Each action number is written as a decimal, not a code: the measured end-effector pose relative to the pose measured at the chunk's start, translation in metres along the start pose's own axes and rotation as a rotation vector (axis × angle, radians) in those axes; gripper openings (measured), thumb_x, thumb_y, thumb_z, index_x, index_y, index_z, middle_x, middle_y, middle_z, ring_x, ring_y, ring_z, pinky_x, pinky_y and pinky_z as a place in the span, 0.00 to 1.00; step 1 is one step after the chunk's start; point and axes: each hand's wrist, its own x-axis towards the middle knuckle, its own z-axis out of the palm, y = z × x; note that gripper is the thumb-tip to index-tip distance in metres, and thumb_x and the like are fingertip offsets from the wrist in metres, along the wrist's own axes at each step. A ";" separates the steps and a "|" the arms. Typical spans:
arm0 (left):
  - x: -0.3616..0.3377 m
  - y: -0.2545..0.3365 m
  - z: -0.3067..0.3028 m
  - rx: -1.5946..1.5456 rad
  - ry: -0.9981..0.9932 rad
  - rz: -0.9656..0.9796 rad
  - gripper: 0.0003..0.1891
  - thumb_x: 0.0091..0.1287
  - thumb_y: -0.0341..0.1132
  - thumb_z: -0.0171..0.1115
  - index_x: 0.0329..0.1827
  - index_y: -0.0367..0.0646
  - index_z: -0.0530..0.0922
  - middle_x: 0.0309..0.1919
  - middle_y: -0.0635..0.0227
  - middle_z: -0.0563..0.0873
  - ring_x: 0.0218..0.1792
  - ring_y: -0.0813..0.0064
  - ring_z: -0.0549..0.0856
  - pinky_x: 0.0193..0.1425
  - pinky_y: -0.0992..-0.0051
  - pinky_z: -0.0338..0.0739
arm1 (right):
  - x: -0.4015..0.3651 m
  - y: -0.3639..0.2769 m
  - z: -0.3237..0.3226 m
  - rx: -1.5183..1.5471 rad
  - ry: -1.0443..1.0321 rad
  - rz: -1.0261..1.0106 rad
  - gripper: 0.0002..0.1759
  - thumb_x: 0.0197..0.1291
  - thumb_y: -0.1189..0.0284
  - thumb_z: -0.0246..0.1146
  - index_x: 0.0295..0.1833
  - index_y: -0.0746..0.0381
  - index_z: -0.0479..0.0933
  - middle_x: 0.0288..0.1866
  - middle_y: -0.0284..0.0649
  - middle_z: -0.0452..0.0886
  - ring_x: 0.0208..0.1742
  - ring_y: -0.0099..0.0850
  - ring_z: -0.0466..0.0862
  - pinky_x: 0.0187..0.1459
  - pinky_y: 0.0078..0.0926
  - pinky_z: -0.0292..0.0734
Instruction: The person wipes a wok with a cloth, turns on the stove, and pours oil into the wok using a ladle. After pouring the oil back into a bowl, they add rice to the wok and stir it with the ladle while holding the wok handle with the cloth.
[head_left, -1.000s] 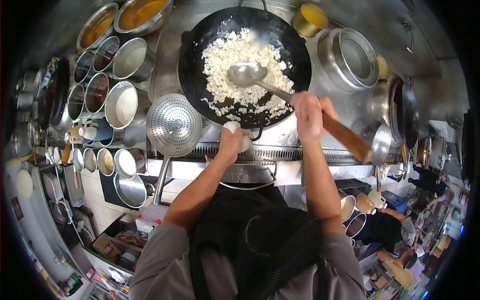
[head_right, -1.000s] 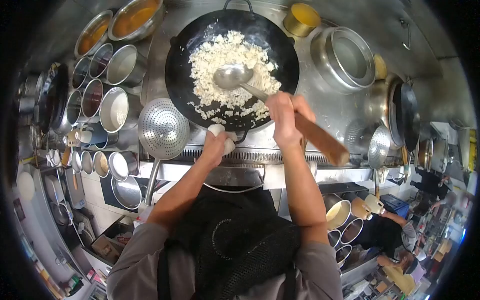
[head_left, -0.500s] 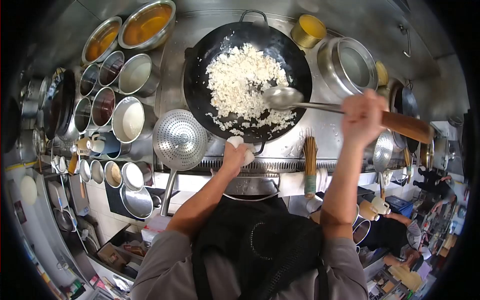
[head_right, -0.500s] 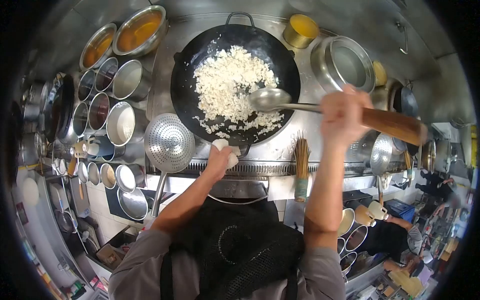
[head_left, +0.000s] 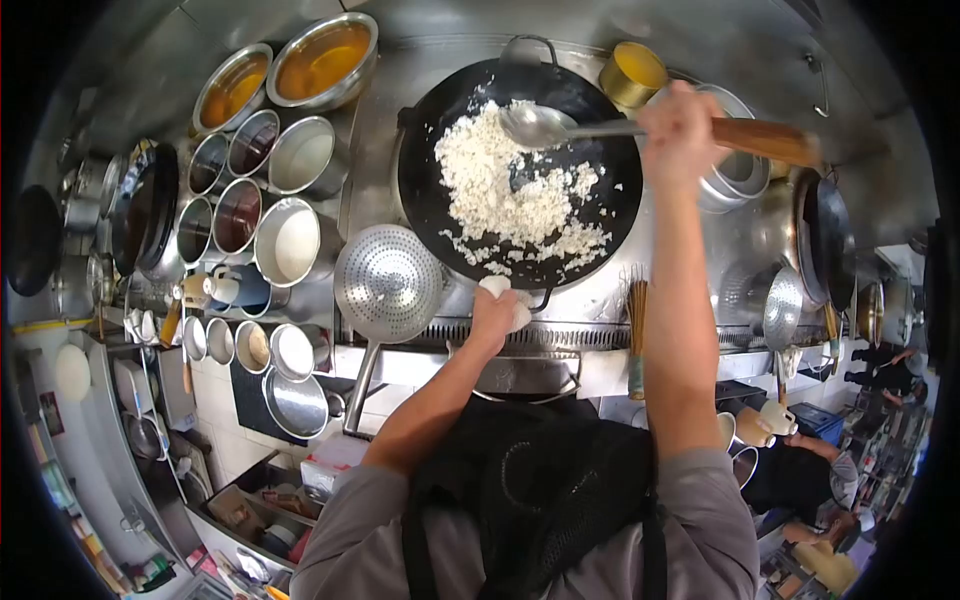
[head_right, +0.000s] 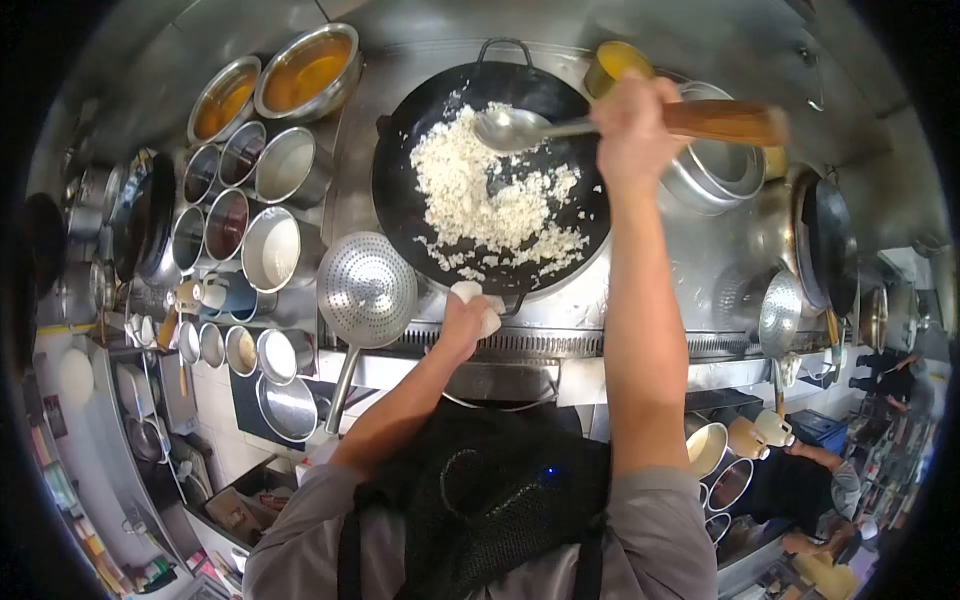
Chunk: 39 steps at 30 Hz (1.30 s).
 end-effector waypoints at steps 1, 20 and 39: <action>-0.011 0.006 0.003 -0.002 0.007 -0.007 0.13 0.63 0.20 0.49 0.51 0.33 0.72 0.39 0.56 0.86 0.36 0.66 0.88 0.36 0.70 0.81 | -0.007 0.038 -0.011 -0.045 -0.020 -0.031 0.16 0.64 0.78 0.58 0.23 0.59 0.64 0.16 0.30 0.64 0.14 0.20 0.61 0.17 0.24 0.57; -0.017 0.027 0.019 -0.113 0.109 0.036 0.12 0.67 0.23 0.50 0.53 0.32 0.72 0.37 0.60 0.86 0.33 0.70 0.85 0.35 0.72 0.80 | -0.053 -0.008 0.063 -0.399 -0.435 0.080 0.19 0.62 0.77 0.63 0.19 0.59 0.65 0.18 0.32 0.72 0.18 0.19 0.69 0.21 0.21 0.62; 0.000 -0.006 0.010 -0.088 0.167 0.002 0.09 0.65 0.22 0.50 0.46 0.34 0.75 0.34 0.60 0.85 0.30 0.73 0.84 0.30 0.75 0.78 | -0.130 -0.029 -0.037 -0.418 -0.265 0.290 0.21 0.63 0.66 0.69 0.20 0.61 0.71 0.21 0.35 0.80 0.24 0.19 0.76 0.28 0.24 0.73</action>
